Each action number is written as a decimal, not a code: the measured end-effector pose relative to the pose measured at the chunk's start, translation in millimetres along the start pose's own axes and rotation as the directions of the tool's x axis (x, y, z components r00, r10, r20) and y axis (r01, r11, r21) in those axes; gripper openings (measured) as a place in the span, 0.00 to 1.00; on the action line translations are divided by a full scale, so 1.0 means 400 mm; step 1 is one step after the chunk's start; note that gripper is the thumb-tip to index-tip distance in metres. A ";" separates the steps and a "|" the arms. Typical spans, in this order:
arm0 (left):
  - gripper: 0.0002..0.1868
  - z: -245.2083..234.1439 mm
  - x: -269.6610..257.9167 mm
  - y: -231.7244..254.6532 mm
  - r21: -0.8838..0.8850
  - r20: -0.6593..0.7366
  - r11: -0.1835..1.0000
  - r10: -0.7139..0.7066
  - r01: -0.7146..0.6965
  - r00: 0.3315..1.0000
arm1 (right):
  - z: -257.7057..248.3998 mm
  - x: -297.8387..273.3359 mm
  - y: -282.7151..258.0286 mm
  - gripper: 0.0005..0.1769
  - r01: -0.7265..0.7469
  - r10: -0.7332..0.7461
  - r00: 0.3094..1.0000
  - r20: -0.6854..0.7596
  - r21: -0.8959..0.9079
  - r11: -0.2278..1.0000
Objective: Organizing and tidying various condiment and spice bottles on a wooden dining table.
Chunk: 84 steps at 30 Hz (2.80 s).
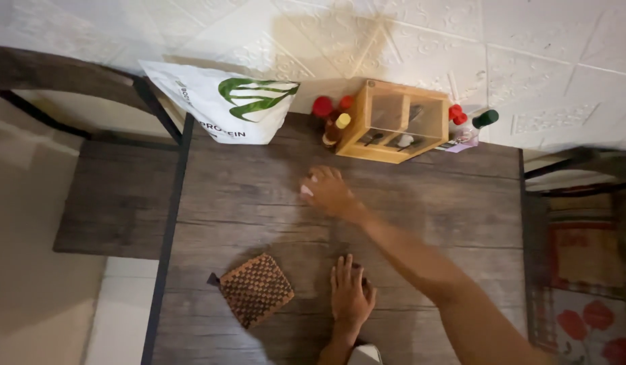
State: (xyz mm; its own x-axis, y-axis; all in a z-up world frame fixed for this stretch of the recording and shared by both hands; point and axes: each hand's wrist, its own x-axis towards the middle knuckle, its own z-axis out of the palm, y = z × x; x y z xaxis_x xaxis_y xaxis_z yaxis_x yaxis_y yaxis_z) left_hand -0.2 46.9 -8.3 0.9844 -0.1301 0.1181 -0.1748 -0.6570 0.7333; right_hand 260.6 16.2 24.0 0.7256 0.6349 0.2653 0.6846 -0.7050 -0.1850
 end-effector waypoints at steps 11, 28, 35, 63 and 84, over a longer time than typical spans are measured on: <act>0.23 -0.003 0.006 0.015 0.033 0.038 0.999 -0.031 0.030 0.999 | -0.074 -0.214 0.093 0.23 -0.360 0.360 0.933 0.021 0.007 0.933; 0.22 0.075 0.005 0.030 0.277 -0.001 0.961 0.011 -0.011 1.000 | -0.223 -0.695 0.586 0.34 -0.781 0.777 0.446 -0.445 0.230 0.580; 0.22 0.093 0.011 0.043 0.351 0.024 0.936 -0.044 0.032 0.999 | -0.242 -0.729 0.698 0.29 -0.799 0.826 0.329 -0.458 0.331 0.501; 0.20 0.127 0.017 0.058 0.358 -0.055 0.931 -0.061 0.076 0.997 | -0.214 -0.743 0.874 0.17 -0.893 0.850 0.207 -0.484 0.262 0.367; 0.20 0.108 0.029 0.083 0.306 -0.104 0.952 0.013 0.019 0.994 | -0.252 -0.682 0.914 0.24 -0.508 0.929 0.190 -0.316 0.779 0.369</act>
State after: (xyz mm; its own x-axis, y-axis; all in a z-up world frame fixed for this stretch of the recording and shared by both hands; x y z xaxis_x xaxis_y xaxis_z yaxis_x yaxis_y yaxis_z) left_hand 4.5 -8.6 -11.6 0.9786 -0.0607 0.1969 -0.1528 -0.8549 0.4958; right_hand 306.0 -446.6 -20.5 0.7523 -0.6345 0.1776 -0.0617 -0.3363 -0.9397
